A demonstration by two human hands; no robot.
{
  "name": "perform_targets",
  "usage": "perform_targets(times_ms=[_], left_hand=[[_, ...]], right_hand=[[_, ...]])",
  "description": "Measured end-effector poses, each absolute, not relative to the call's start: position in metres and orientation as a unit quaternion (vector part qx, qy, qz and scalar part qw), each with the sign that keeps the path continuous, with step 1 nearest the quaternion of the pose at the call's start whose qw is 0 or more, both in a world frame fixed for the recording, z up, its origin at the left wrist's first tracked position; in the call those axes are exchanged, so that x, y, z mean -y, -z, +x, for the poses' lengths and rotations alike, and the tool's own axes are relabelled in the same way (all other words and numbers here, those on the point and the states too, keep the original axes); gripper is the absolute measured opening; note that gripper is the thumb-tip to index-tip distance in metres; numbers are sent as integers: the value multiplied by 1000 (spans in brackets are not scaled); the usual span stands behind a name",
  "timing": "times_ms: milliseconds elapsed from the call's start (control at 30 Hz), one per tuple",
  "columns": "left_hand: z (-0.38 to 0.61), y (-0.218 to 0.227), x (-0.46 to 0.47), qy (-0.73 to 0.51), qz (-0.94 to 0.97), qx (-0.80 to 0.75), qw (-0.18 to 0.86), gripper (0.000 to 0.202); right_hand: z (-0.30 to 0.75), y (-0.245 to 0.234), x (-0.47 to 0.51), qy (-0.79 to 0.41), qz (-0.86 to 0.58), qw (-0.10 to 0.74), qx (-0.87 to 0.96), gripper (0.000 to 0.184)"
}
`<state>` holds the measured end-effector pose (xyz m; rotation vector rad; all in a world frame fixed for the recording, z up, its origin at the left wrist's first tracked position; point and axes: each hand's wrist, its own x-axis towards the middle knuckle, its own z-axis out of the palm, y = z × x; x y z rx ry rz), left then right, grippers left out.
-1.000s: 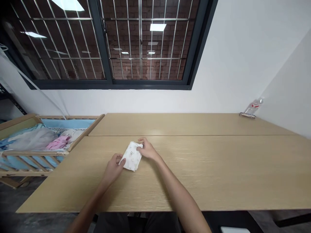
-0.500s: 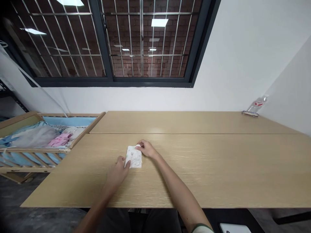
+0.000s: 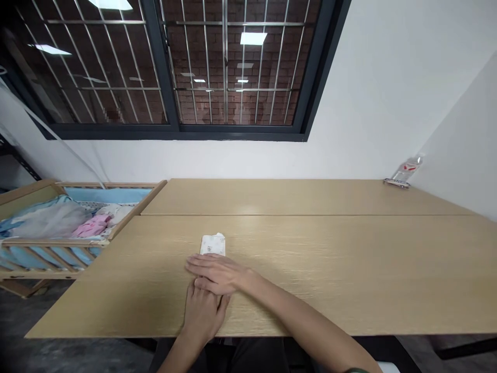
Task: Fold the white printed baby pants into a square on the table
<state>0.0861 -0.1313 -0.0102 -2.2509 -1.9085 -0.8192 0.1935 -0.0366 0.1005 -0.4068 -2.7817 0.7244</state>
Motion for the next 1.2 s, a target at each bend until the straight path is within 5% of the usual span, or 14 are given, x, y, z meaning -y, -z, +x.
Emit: perform_targets(times_ms=[933, 1067, 1200], left_hand=[[88, -7, 135, 266, -708, 651, 70, 59], [68, -28, 128, 254, -700, 667, 32, 49], [34, -47, 105, 193, -618, 762, 8, 48]], right_hand=[[201, -64, -66, -173, -225, 63, 957, 65], [207, -59, -64, -185, -255, 121, 941, 64], [215, -51, -65, -182, -376, 270, 868, 65]])
